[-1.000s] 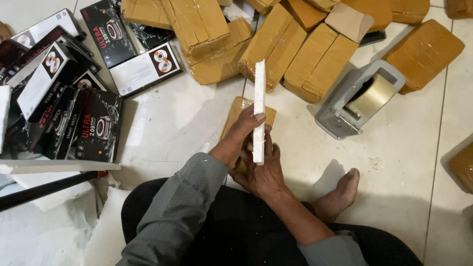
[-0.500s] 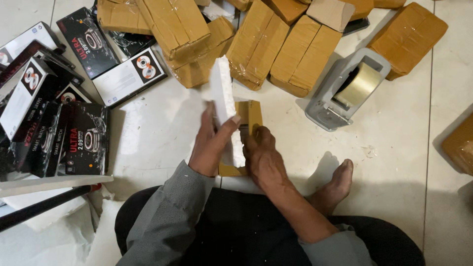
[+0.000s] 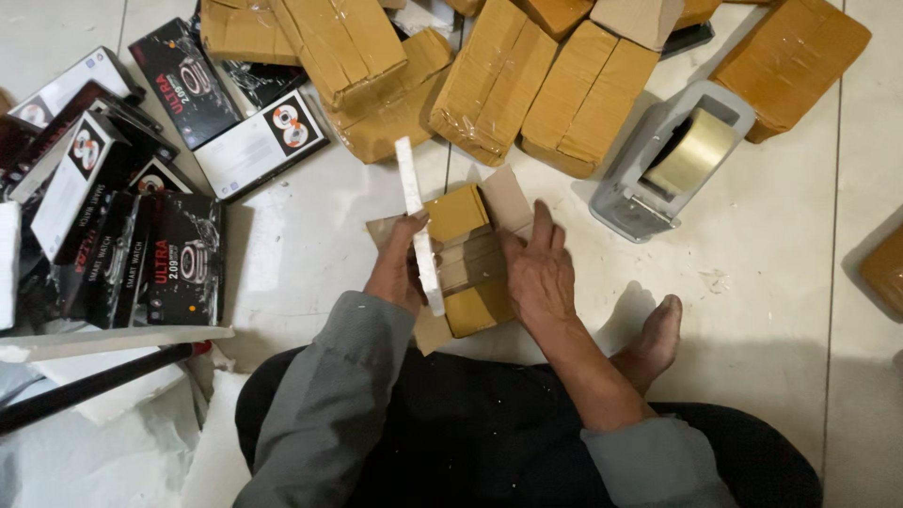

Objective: The person opens a cardboard box, places a piece of white foam inside, and then inserts a smartwatch box containing a watch, strap, and charger. The person closes the box and seals it with packing tape.

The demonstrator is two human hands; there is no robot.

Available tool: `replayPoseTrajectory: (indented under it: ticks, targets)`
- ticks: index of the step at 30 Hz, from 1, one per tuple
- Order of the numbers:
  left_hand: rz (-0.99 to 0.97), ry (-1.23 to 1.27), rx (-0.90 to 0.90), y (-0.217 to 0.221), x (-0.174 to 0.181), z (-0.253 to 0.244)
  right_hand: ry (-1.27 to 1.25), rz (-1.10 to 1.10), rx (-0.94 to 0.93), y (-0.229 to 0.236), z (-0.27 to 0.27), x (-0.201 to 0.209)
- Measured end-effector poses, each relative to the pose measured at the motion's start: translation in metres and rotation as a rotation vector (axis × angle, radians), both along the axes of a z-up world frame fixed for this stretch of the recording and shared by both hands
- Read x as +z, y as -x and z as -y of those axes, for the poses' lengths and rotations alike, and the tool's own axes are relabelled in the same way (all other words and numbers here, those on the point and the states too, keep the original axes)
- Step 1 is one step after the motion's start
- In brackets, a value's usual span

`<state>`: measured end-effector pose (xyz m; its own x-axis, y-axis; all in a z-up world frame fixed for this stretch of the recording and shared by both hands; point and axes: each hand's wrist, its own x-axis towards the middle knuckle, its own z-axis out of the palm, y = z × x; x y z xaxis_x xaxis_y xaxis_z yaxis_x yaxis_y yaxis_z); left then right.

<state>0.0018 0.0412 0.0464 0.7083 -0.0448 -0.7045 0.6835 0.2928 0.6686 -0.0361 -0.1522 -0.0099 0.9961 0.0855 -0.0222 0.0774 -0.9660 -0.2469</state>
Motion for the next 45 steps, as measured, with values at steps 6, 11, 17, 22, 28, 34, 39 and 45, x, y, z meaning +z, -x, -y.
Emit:
replayPoseTrajectory:
  ticks: [6, 11, 17, 22, 28, 34, 39, 45]
  targets:
    - [-0.057, 0.118, 0.066, 0.000, -0.008, 0.010, -0.004, -0.022, -0.004, -0.001, -0.005, 0.017]
    - [-0.040, 0.184, 0.176, -0.001, -0.017, 0.009, 0.150, -0.207, 0.073, 0.001, -0.009, 0.036]
    - [0.269, 0.352, 0.320, -0.001, -0.019, 0.008, -0.057, 0.245, 0.140, 0.002, -0.015, 0.035]
    - [0.290, 0.520, 0.326, -0.022, -0.037, -0.004, 0.148, 0.300, 0.223, 0.006, -0.012, 0.028]
    - [0.422, 0.275, 0.130, -0.040, -0.052, -0.005, 0.118, 0.129, 0.261, 0.004, -0.016, 0.030]
    - [0.552, -0.615, -0.243, -0.032, -0.030, 0.017, 0.189, 0.125, 0.290, 0.004, -0.017, 0.028]
    - [0.502, -0.818, -0.149, -0.023, -0.038, 0.022, 0.282, 0.269, 0.270, 0.007, -0.017, 0.026]
    - [0.448, -0.580, 0.078, -0.038, -0.071, -0.005, 0.212, 0.242, 0.376, 0.007, -0.022, 0.026]
